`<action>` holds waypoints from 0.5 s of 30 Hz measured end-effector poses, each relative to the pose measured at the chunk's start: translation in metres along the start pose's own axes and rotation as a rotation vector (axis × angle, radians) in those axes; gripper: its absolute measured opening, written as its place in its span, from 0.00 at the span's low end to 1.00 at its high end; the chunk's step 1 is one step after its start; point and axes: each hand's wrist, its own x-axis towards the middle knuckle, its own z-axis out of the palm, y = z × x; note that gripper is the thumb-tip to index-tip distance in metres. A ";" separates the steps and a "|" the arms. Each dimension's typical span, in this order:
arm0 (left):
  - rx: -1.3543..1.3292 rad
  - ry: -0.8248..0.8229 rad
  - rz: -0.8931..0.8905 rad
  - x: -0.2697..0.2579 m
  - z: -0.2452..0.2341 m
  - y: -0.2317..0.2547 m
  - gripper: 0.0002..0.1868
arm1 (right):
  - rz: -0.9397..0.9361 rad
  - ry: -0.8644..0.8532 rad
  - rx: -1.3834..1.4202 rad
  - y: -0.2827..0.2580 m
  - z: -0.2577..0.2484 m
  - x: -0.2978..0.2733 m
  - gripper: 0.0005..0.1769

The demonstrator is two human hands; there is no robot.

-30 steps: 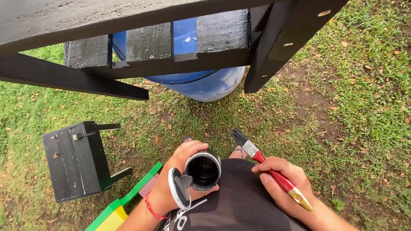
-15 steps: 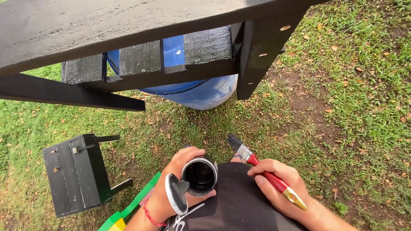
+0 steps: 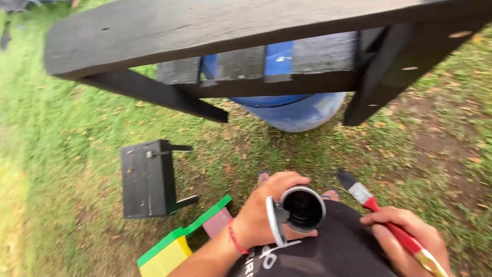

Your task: Painting a black wooden structure, likely a chair or stand, using a paintbrush and a small can of black paint.

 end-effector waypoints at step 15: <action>-0.095 0.046 0.063 -0.015 -0.006 -0.010 0.39 | 0.113 0.040 0.082 -0.016 0.013 0.005 0.09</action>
